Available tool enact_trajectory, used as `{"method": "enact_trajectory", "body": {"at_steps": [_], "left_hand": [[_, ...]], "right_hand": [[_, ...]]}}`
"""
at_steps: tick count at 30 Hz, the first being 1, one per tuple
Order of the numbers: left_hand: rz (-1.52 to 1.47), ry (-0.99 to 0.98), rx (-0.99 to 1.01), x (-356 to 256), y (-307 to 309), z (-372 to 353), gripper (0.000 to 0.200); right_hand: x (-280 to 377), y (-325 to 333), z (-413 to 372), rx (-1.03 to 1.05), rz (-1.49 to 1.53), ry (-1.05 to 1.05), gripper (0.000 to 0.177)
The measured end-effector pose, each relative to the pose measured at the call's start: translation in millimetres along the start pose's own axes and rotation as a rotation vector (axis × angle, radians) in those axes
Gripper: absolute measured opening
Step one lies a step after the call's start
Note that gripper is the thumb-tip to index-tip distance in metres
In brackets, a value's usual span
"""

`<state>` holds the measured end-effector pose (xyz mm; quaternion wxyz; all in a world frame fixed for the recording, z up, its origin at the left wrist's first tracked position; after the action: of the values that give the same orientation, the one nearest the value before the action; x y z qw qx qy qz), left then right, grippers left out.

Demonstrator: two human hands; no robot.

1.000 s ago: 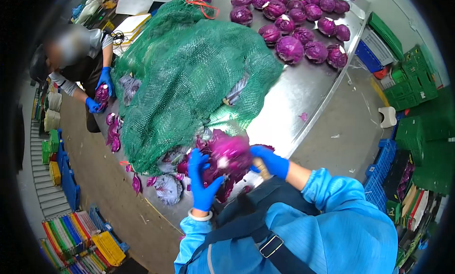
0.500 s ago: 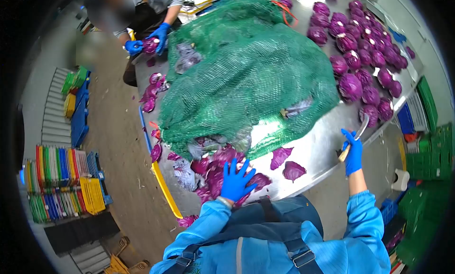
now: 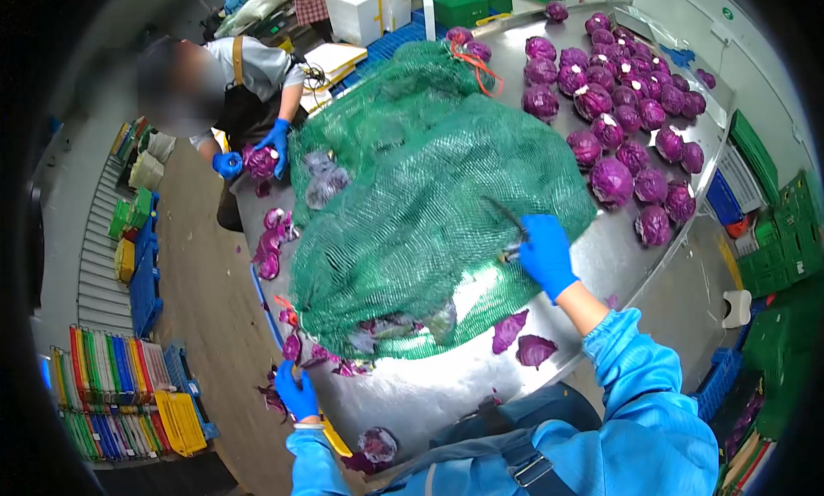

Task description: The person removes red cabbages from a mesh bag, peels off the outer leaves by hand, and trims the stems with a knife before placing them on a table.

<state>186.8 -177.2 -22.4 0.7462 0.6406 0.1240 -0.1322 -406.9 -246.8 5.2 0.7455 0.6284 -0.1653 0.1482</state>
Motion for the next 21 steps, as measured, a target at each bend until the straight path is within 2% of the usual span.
{"method": "enact_trajectory", "body": {"at_steps": [2,3,5,6,7,8,10,12,13,14,16,17,18,19,20,21], "left_hand": [[-0.37,-0.022,0.065,-44.3,-27.0,7.8,0.026],[-0.414,-0.153,0.136,-100.4,-32.3,14.3,0.022],[-0.457,-0.418,0.266,-192.7,-63.2,15.4,0.016],[-0.616,-0.489,0.352,-224.7,-83.5,12.0,0.018],[-0.7,-0.523,0.422,-257.2,-100.5,15.1,0.02],[-0.783,-0.561,0.49,-284.3,-117.6,19.5,0.022],[-0.947,-0.397,0.563,-311.3,-152.7,39.0,0.027],[-1.09,-0.252,0.627,-325.0,-179.3,56.3,0.034],[-1.157,-0.177,0.659,-329.8,-186.5,61.6,0.038],[-0.979,-0.203,0.711,-337.5,-189.7,62.1,0.044],[-0.62,-0.239,0.797,-348.4,-195.9,56.2,0.057],[-0.588,-0.28,0.742,-346.0,-203.7,47.8,0.07],[-0.558,-0.202,0.849,-342.5,-209.4,36.7,0.073],[-0.548,-0.173,0.817,-340.4,-201.8,28.9,0.075],[-0.539,-0.148,0.78,-338.1,-192.1,24.1,0.078],[-0.456,-0.089,0.808,-332.7,-187.3,17.2,0.081]], "right_hand": [[-63.6,-8.2,1.9,-0.032,0.1,-0.159,0.042],[-85.2,-8.8,3.4,-0.045,0.147,-0.237,0.042],[-94.9,-10.3,14.3,0.147,0.272,-0.347,0.042],[-95.5,-13.7,14.2,0.247,0.338,-0.405,0.041],[-73.3,-10.4,16.1,0.285,0.104,-0.262,0.039],[-59.2,-6.4,9.0,0.283,0.105,-0.212,0.039],[-29.5,6.6,-7.6,0.264,0.098,-0.1,0.038],[3.5,9.8,-36.1,0.325,0.281,0.073,0.042],[21.6,9.7,-44.4,0.439,0.366,0.166,0.045],[21.8,10.7,-49.8,0.354,0.338,0.17,0.044],[-10.2,3.5,-46.6,0.078,0.494,-0.022,0.042],[-22.1,-34.3,-43.0,0.308,0.394,-0.079,0.042],[-39.5,-75.8,-44.4,0.532,0.294,-0.138,0.042],[-49.1,-107.5,-50.0,0.748,0.189,-0.193,0.042],[-37.5,-112.4,-62.5,0.605,0.51,-0.206,0.043],[-37.0,-116.1,-67.5,0.561,0.566,-0.222,0.043]]}}
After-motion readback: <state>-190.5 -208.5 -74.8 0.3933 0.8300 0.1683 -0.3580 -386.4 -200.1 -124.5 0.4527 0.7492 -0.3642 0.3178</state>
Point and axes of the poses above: each hand's wrist, its own z-axis towards the middle knuckle, its own y-axis out of the back of the hand, x = y × z, the point moved 8 cm from there along z, towards the middle knuckle, and after that the axes turned 15 degrees about x, right-handed, at the moved point
